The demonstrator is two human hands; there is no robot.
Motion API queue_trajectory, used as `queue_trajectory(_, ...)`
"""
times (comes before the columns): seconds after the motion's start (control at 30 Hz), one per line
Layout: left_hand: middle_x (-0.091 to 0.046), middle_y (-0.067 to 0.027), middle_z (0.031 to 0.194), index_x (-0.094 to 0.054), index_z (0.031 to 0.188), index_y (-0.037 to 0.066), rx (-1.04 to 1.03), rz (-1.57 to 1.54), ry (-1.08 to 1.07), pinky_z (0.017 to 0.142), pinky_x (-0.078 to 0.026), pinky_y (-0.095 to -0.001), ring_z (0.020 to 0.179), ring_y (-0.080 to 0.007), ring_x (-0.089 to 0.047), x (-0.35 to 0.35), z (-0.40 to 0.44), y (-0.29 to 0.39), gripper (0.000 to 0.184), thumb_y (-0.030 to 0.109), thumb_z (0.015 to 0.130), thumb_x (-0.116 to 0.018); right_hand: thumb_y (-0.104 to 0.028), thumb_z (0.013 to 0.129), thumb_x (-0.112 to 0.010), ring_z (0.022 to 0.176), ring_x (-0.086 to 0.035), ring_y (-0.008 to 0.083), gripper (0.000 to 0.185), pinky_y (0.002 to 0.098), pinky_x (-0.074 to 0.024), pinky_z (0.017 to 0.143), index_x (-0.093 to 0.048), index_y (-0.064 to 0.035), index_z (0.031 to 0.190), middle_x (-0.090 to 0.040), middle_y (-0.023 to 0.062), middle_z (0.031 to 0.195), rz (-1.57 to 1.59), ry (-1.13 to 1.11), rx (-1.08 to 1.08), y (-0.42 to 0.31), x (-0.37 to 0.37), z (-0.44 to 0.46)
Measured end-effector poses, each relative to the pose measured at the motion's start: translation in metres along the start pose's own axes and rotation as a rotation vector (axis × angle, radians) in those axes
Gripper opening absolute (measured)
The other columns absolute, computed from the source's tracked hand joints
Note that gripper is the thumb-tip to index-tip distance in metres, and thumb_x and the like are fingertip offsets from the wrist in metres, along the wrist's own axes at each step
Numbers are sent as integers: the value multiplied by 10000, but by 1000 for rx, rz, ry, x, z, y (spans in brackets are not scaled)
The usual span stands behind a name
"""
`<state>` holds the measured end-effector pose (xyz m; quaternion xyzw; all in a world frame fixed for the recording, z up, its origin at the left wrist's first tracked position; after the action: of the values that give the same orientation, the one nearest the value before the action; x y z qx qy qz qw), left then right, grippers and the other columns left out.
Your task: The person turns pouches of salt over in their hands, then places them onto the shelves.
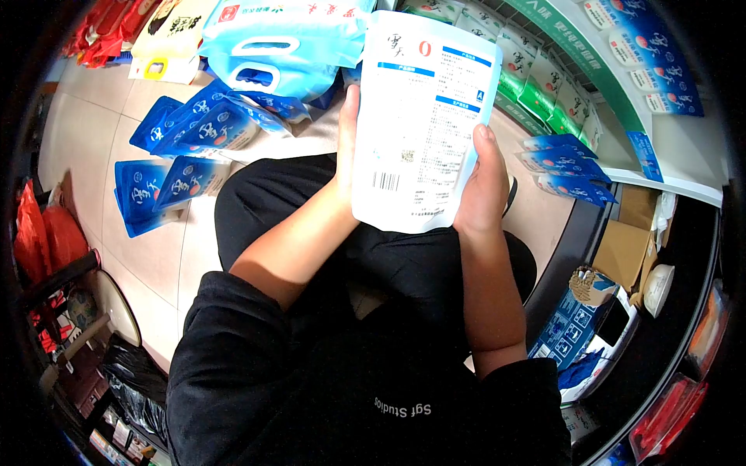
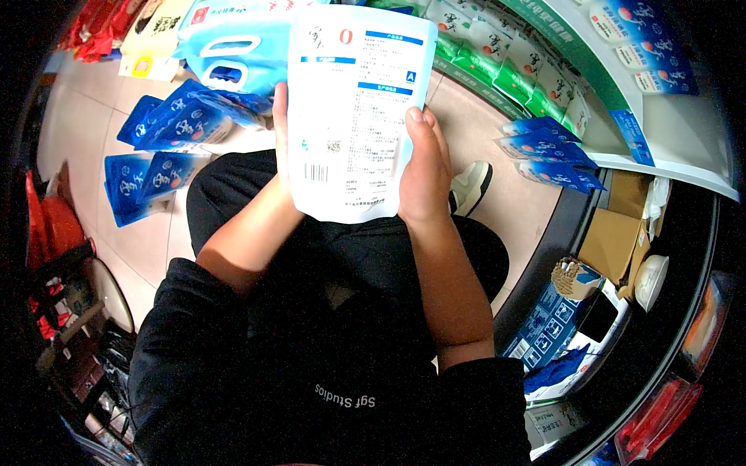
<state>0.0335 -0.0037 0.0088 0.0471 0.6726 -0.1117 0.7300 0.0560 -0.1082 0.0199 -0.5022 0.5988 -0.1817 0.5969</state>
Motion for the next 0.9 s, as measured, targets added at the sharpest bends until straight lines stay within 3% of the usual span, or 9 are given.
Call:
queue_trajectory(0.13,-400,-162,1239,-297,1280,54,-42,208,170,900,-383,-402,1096,-293,-441,6,3,0,679,547,815,-345,-291,870,-349,964,-535,207,453,308,-429,810,-370,44,1173,-507,164,1081,-6,29,-24,0,1,0)
queue_trajectory(0.2,-286,-174,1325,-232,1310,43,4,387,303,967,-290,-439,1186,-342,-326,27,5,-1,704,551,823,-249,-291,870,-347,962,-536,208,452,307,-429,811,-371,44,1172,-509,164,1080,1,38,-36,2,3,1)
queue_trajectory(0.43,-296,-179,1317,-232,1306,29,21,350,295,964,-294,-439,1179,-339,-337,33,1,-3,646,482,847,-254,-292,873,-328,963,-540,200,467,302,-441,796,-355,51,1188,-533,157,1045,88,55,-106,8,8,5)
queue_trajectory(0.5,-472,-167,1151,-367,1210,-2,27,112,291,822,-439,-411,1017,-290,-496,31,3,-4,475,333,874,-344,-286,874,-322,968,-539,199,464,300,-449,781,-355,51,1191,-538,152,1038,57,49,-78,2,3,5)
queue_trajectory(0.6,-471,-179,1147,-364,1206,-8,113,-92,166,812,-435,-452,1007,-310,-498,11,5,-7,515,373,860,-353,-264,871,-313,933,-547,186,436,286,-464,721,-376,43,1174,-551,135,1006,-37,29,-15,-5,9,9)
queue_trajectory(0.67,-470,-183,1146,-365,1205,-4,130,-22,166,798,-437,-469,997,-316,-500,4,5,-9,538,403,852,-349,-248,869,-311,893,-556,175,412,275,-471,675,-395,37,1155,-558,124,981,-101,15,25,-11,12,11)
queue_trajectory(0.73,-468,-187,1145,-365,1203,0,147,50,163,783,-439,-485,986,-323,-503,3,7,-7,561,432,845,-345,-201,837,-411,654,-508,123,319,207,-408,498,-429,29,1058,-519,95,869,-184,134,32,-17,17,11)
queue_trajectory(0.9,-470,-176,1140,-372,1191,5,85,219,247,722,-466,-481,944,-305,-518,22,5,-4,634,518,823,-319,-72,803,-494,651,-492,114,169,231,-414,490,-486,18,946,-512,95,882,-369,77,69,-21,12,9)
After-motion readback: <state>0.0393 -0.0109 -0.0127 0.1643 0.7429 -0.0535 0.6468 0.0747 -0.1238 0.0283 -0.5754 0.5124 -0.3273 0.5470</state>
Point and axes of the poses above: each hand's wrist, its own z-axis towards the middle knuckle, its own x-axis out of the back of the hand, y = z × x, the point moved 4 cm from there along z, towards the middle knuckle
